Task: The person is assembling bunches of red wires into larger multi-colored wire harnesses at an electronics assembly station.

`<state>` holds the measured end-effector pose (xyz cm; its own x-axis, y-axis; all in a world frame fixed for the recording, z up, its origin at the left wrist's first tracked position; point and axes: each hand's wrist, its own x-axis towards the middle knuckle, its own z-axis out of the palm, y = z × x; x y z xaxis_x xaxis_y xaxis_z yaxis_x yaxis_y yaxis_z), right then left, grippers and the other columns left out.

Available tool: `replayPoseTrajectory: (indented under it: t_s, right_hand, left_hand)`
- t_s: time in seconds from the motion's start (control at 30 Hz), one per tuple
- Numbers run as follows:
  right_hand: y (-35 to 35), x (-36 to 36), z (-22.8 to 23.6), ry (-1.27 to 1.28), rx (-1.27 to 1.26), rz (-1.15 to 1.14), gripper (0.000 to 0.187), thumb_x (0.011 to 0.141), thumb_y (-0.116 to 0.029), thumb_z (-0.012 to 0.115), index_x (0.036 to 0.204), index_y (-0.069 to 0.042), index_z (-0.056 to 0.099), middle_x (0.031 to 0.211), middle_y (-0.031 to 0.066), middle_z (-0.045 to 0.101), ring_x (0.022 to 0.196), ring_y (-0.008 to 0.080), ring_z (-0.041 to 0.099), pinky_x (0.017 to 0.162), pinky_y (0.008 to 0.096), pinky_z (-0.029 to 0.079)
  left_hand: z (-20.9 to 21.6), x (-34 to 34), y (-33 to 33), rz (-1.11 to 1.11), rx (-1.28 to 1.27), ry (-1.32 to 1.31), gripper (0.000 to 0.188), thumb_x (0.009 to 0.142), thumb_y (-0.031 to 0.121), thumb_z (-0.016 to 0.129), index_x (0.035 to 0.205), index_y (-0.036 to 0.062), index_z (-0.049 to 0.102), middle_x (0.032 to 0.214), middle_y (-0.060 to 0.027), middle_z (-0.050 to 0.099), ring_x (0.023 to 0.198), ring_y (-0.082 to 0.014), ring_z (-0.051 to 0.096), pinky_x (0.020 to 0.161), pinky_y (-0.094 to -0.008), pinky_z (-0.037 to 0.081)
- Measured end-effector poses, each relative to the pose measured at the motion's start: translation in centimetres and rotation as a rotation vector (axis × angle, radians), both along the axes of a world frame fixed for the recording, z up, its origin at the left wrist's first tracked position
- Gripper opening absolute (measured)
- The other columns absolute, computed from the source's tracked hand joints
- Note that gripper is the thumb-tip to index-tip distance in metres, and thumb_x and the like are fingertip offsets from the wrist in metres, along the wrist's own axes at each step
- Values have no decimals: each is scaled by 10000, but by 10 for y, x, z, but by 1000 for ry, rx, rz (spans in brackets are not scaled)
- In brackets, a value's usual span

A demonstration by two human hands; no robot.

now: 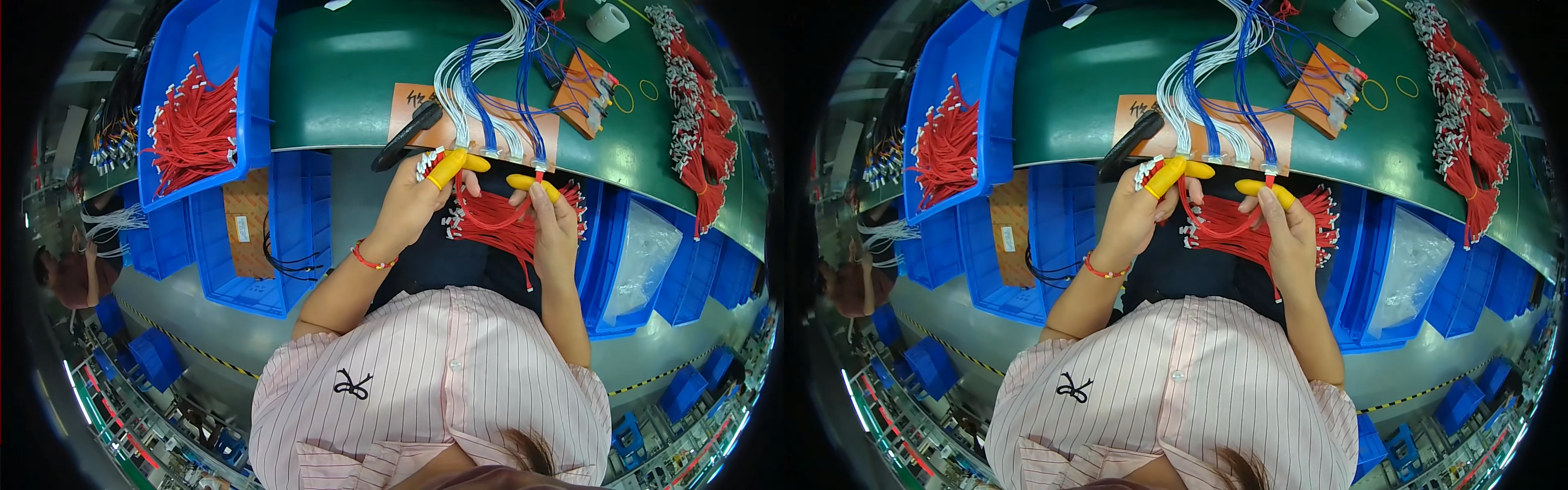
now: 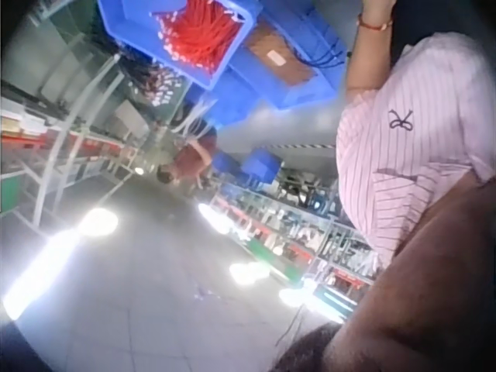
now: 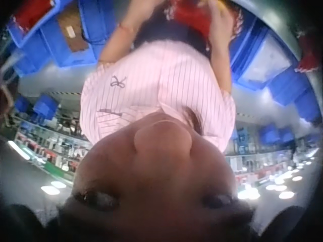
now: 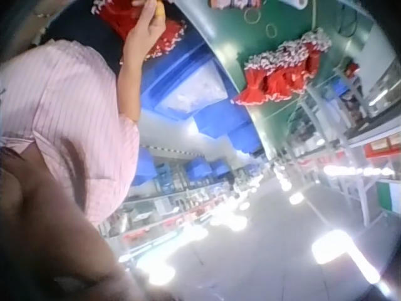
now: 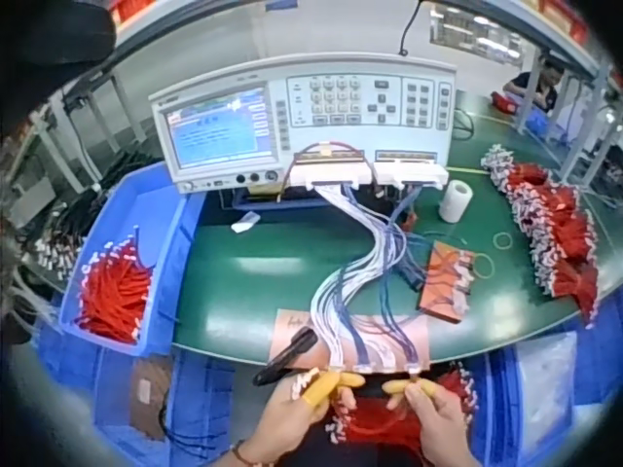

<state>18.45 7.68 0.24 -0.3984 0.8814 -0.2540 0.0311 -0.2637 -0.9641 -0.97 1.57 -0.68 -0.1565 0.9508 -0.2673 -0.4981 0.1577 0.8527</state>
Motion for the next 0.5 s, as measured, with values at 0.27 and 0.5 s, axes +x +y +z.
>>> replayPoseTrajectory:
  t_s: [0.27,0.5]
  right_hand:
    - [11,-9,-8,226,-63,-45,318,1013,-214,474,1028,52,647,804,65,639,744,95,541,723,230,411]
    - [4,0,0,124,-5,55,329,1009,-201,473,985,65,666,769,49,628,725,97,548,739,236,425]
  left_hand:
    - [-4,6,4,61,3,33,314,989,221,506,990,-51,663,714,-54,653,439,-7,323,417,-186,226]
    - [7,-3,-10,26,21,24,298,982,207,516,947,-56,652,625,-35,572,471,-30,363,474,-213,270]
